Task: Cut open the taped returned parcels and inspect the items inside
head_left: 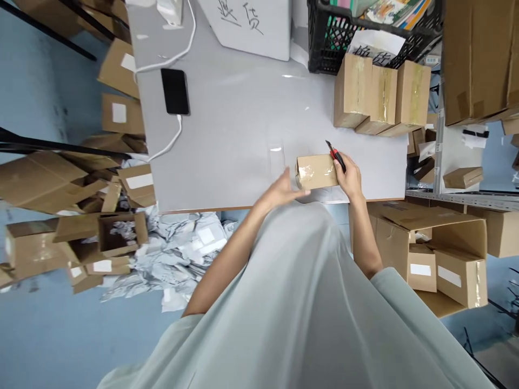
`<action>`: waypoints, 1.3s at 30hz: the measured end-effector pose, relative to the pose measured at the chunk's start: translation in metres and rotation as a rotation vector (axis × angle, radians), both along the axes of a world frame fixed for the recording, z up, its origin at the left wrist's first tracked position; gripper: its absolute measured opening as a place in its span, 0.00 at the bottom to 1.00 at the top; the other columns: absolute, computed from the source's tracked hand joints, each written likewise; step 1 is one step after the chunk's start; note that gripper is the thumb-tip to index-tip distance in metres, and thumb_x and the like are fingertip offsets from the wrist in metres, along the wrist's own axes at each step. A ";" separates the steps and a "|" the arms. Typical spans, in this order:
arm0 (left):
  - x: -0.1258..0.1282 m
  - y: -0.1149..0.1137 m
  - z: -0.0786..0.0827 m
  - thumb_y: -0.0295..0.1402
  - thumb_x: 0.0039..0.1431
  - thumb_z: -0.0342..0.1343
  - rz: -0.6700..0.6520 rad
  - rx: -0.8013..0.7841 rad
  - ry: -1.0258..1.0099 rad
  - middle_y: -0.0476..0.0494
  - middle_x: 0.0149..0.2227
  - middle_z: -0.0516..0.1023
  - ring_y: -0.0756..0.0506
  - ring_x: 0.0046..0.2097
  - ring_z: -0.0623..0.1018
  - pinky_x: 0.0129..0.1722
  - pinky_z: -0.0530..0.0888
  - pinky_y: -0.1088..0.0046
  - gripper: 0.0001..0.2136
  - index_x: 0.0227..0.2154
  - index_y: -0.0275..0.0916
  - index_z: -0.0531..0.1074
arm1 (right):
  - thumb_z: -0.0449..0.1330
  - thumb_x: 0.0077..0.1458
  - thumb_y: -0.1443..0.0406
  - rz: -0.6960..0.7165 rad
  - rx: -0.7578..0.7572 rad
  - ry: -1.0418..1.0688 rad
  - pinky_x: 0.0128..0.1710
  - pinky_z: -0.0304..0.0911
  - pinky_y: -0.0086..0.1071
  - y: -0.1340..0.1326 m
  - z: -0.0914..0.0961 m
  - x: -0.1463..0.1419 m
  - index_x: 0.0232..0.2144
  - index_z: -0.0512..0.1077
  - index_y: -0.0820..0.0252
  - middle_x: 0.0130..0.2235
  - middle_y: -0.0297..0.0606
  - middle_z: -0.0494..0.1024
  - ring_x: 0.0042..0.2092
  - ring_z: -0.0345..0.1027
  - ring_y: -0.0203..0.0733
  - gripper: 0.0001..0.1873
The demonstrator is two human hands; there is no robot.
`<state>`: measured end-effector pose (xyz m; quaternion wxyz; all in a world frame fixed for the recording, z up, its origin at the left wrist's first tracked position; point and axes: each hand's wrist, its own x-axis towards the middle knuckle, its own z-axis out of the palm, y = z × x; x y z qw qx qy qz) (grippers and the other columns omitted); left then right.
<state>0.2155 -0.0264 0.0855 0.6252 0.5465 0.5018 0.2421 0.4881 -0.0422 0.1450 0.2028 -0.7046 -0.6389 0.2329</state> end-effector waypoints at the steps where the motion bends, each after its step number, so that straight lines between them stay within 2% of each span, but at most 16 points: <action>1: -0.003 -0.009 0.001 0.49 0.45 0.84 -0.053 -0.105 -0.035 0.27 0.66 0.82 0.27 0.62 0.85 0.62 0.83 0.47 0.47 0.67 0.39 0.75 | 0.43 0.82 0.49 0.016 -0.019 0.001 0.72 0.68 0.48 0.002 0.002 0.002 0.69 0.73 0.58 0.70 0.52 0.78 0.71 0.72 0.53 0.32; 3: -0.007 -0.019 0.001 0.50 0.51 0.80 -0.052 -0.256 -0.092 0.28 0.61 0.85 0.31 0.55 0.88 0.57 0.86 0.48 0.40 0.63 0.38 0.77 | 0.44 0.81 0.50 0.021 -0.063 -0.031 0.67 0.71 0.47 0.002 0.006 0.002 0.66 0.75 0.59 0.66 0.54 0.81 0.66 0.76 0.56 0.30; 5: -0.010 -0.017 0.000 0.49 0.55 0.77 0.039 -0.290 -0.068 0.29 0.57 0.86 0.34 0.48 0.89 0.54 0.86 0.49 0.35 0.61 0.37 0.78 | 0.45 0.81 0.52 -0.003 -0.123 -0.101 0.63 0.73 0.47 -0.004 0.010 -0.001 0.62 0.76 0.60 0.62 0.56 0.81 0.61 0.78 0.59 0.28; 7: -0.014 -0.004 -0.001 0.46 0.58 0.76 0.142 -0.223 0.014 0.31 0.55 0.87 0.36 0.47 0.89 0.54 0.86 0.50 0.30 0.60 0.38 0.78 | 0.46 0.80 0.54 -0.026 -0.195 -0.164 0.59 0.74 0.46 -0.015 0.014 -0.010 0.58 0.77 0.61 0.59 0.58 0.82 0.58 0.79 0.61 0.25; 10: -0.017 0.023 -0.002 0.38 0.62 0.71 0.237 -0.057 0.098 0.35 0.53 0.88 0.37 0.51 0.89 0.58 0.84 0.54 0.20 0.55 0.39 0.80 | 0.45 0.81 0.55 -0.002 -0.318 -0.152 0.53 0.73 0.42 -0.037 0.021 -0.031 0.56 0.75 0.62 0.54 0.57 0.84 0.53 0.82 0.59 0.23; 13: -0.014 0.042 0.001 0.33 0.65 0.65 0.265 0.080 0.132 0.38 0.51 0.89 0.39 0.51 0.88 0.59 0.83 0.58 0.11 0.48 0.39 0.82 | 0.46 0.83 0.56 0.093 -0.462 -0.076 0.48 0.71 0.37 -0.057 0.030 -0.056 0.58 0.74 0.59 0.49 0.51 0.88 0.47 0.83 0.55 0.21; 16: -0.005 0.045 0.006 0.34 0.67 0.62 0.239 0.179 0.152 0.40 0.49 0.89 0.41 0.49 0.87 0.57 0.83 0.60 0.09 0.45 0.40 0.85 | 0.45 0.83 0.57 0.132 -0.502 -0.149 0.48 0.71 0.38 -0.064 0.044 -0.074 0.64 0.73 0.57 0.55 0.49 0.88 0.50 0.83 0.55 0.22; 20: 0.009 0.035 0.009 0.34 0.69 0.61 0.253 0.263 0.138 0.40 0.49 0.88 0.41 0.48 0.86 0.54 0.84 0.62 0.08 0.42 0.41 0.85 | 0.42 0.84 0.57 0.181 -0.475 -0.336 0.51 0.72 0.40 -0.048 0.067 -0.081 0.76 0.65 0.53 0.66 0.49 0.81 0.57 0.82 0.56 0.28; 25: 0.021 0.025 0.003 0.36 0.72 0.60 0.317 0.306 0.114 0.41 0.48 0.86 0.42 0.50 0.85 0.56 0.83 0.63 0.06 0.41 0.43 0.81 | 0.43 0.84 0.55 0.314 -0.520 -0.497 0.52 0.72 0.40 -0.018 0.087 -0.079 0.79 0.62 0.51 0.66 0.51 0.79 0.56 0.82 0.56 0.30; 31: 0.025 0.019 0.001 0.37 0.73 0.59 0.320 0.370 0.096 0.42 0.46 0.84 0.42 0.50 0.84 0.55 0.82 0.64 0.06 0.41 0.44 0.79 | 0.43 0.84 0.55 0.358 -0.562 -0.557 0.55 0.72 0.43 -0.003 0.094 -0.081 0.75 0.66 0.54 0.65 0.54 0.80 0.58 0.81 0.57 0.28; 39: 0.027 0.013 0.012 0.42 0.76 0.57 0.294 0.354 0.134 0.40 0.47 0.83 0.40 0.53 0.82 0.57 0.81 0.61 0.09 0.40 0.45 0.78 | 0.46 0.83 0.62 0.243 -0.622 -0.539 0.56 0.73 0.44 0.001 0.108 -0.103 0.66 0.76 0.58 0.55 0.55 0.86 0.56 0.82 0.57 0.23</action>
